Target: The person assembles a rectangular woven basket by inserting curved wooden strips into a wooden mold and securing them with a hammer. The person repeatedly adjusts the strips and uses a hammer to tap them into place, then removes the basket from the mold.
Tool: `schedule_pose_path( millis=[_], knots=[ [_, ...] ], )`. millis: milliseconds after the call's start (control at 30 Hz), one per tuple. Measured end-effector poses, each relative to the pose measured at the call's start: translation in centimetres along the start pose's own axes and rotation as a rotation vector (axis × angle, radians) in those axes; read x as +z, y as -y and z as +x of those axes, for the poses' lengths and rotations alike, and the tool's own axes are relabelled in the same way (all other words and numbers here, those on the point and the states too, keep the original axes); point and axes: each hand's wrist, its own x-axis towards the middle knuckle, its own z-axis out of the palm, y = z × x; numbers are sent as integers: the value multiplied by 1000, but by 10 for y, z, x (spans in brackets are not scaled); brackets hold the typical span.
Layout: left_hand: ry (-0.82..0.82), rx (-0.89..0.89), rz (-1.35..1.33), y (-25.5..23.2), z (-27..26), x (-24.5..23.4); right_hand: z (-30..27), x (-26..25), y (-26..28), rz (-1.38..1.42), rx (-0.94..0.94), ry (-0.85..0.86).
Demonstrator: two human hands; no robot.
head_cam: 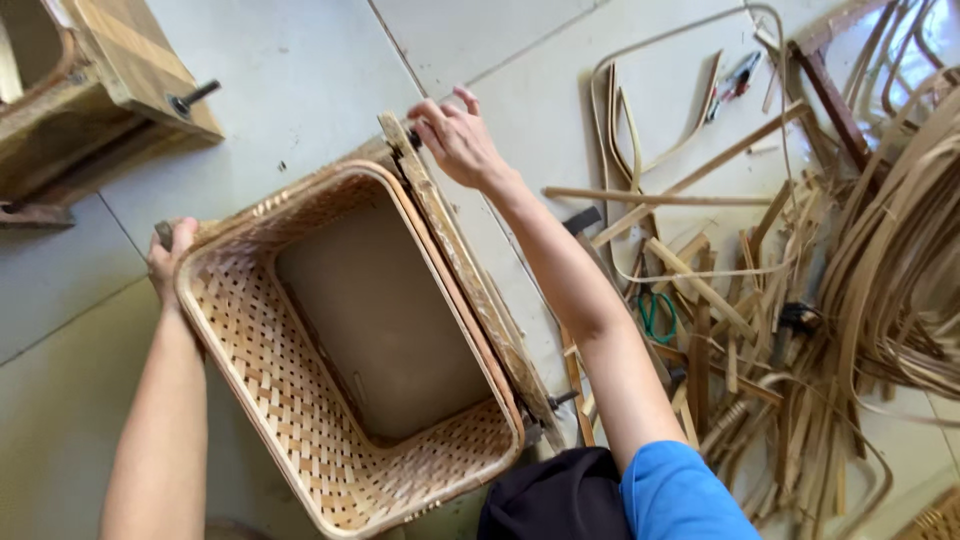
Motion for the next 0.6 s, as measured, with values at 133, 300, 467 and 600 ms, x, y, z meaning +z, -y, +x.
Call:
schedule_pose_path(
  millis=[133, 300, 467, 600],
  knots=[
    [-9, -41, 73, -2, -5, -6, -1, 22, -11, 19, 6, 13],
    [46, -46, -25, 15, 7, -3, -3, 23, -13, 235, 33, -144],
    [-15, -42, 144, 29, 29, 1, -3, -7, 2, 266, 200, 40],
    [-40, -5, 165, 41, 24, -1, -4, -12, 12, 338, 19, -21]
  ],
)
